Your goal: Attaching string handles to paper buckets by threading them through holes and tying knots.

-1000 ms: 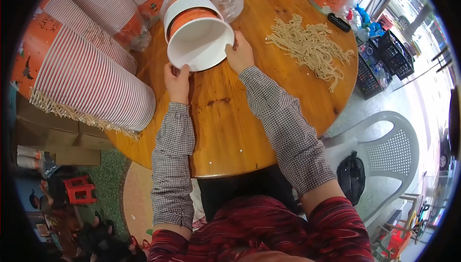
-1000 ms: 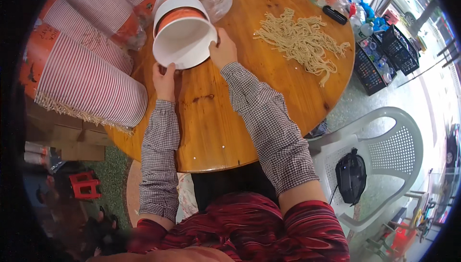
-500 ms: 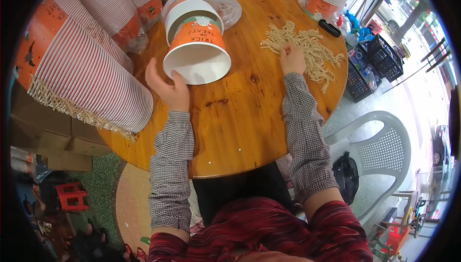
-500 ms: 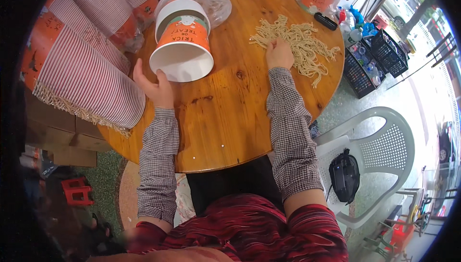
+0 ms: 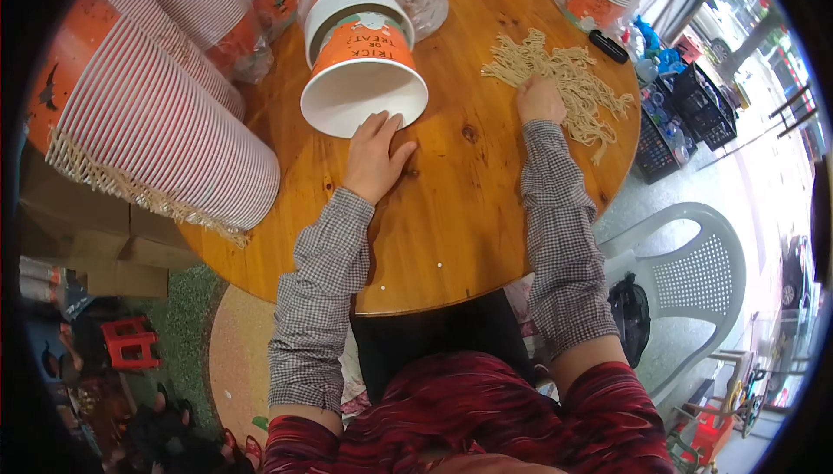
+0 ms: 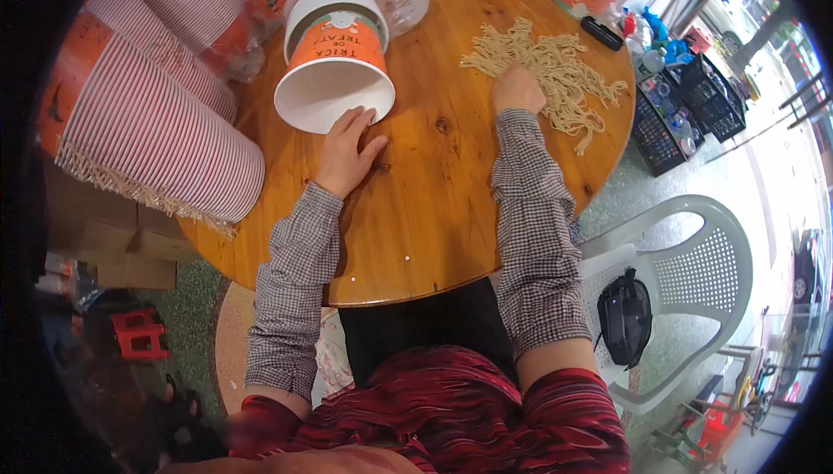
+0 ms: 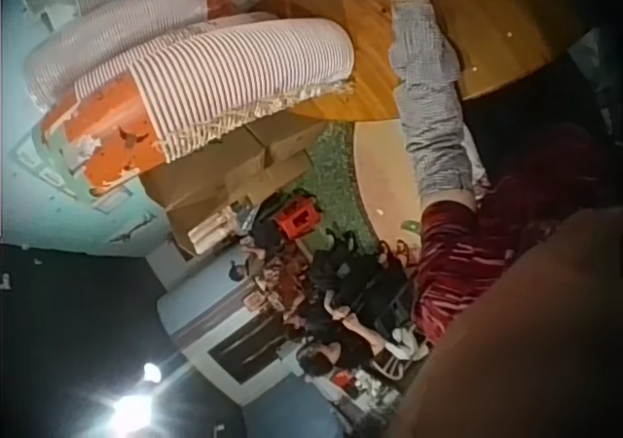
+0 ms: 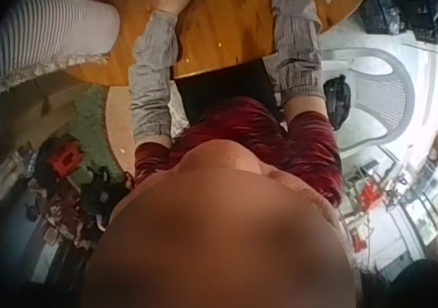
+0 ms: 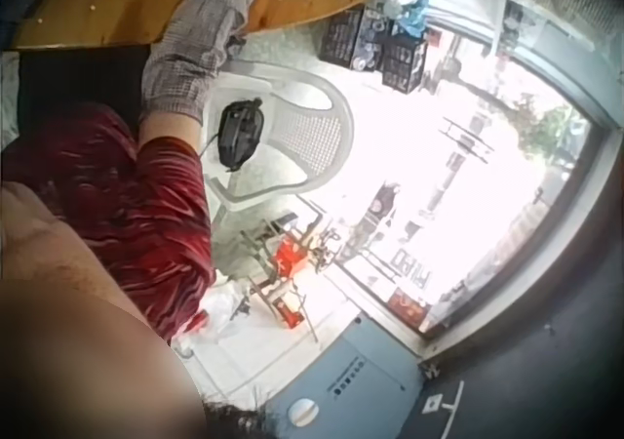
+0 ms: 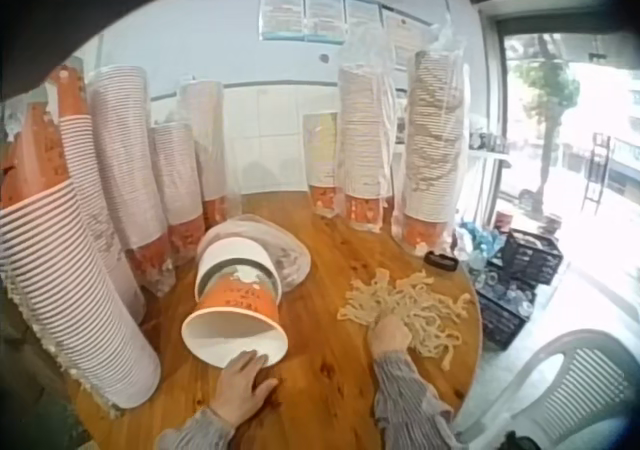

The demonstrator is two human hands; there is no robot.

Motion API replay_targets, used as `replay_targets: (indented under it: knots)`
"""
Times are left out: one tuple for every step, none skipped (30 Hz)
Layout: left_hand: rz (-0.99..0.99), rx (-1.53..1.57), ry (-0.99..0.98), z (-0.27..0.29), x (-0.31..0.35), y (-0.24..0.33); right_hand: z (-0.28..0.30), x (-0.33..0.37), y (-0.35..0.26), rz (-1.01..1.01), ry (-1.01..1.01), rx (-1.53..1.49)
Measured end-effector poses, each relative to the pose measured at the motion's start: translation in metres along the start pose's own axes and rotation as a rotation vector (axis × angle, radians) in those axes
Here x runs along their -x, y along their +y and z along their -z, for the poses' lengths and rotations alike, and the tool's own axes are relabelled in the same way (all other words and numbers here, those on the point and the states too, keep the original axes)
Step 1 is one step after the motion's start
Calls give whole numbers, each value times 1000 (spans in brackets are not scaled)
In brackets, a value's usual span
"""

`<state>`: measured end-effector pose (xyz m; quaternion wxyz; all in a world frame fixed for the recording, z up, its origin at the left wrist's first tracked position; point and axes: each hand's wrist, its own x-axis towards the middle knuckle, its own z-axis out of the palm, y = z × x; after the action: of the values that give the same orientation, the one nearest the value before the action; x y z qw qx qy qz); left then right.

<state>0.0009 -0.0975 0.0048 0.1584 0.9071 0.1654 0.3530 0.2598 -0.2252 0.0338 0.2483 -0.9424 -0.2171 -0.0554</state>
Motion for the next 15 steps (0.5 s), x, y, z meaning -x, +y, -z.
replay_targets:
  knots:
    - [61, 8, 1, 1, 0, -7, 1, -1, 1, -11, 1, 24]
    - [55, 12, 24, -3, -4, -8, 1, -4, 5, -24, 5, 50]
    - [64, -19, 19, -3, -7, -12, 1, -5, 6, -13, 23, 26]
    - [73, -49, 15, -3, -12, -17, 1, -4, 8, -2, 42, 1]
    - [69, -89, 53, -5, -14, -23, 4, 1, 5, 12, 22, -16]
    - [79, -108, 59, -4, -18, -29, 4, 4, 3, 28, 13, -28]
    - [105, -110, 81, -2, -21, -35, 5, 6, 1, 49, 20, -53]
    - [122, -101, 99, -1, -26, -35, 5, 3, 5, 59, 34, -71]
    - [122, -107, 101, -1, -28, -33, 3, 0, 7, 74, 57, -93]
    - [136, -113, 89, -1, -30, -32, 1, -2, 9, 76, 57, -98]
    - [150, -116, 74, 0, -33, -30, 2, -2, 12, 103, 85, -96]
    - [148, -115, 73, 1, -35, -28, 2, -2, 13, 129, 114, -93]
    - [139, -132, 73, 1, -36, -26, 2, -4, 14, 126, 116, -92]
    - [132, -148, 70, 0, -34, -25, 3, -2, 12, 167, 139, -124]
    - [98, -147, 138, 1, -30, -30, 3, -1, 9, 208, 162, -154]
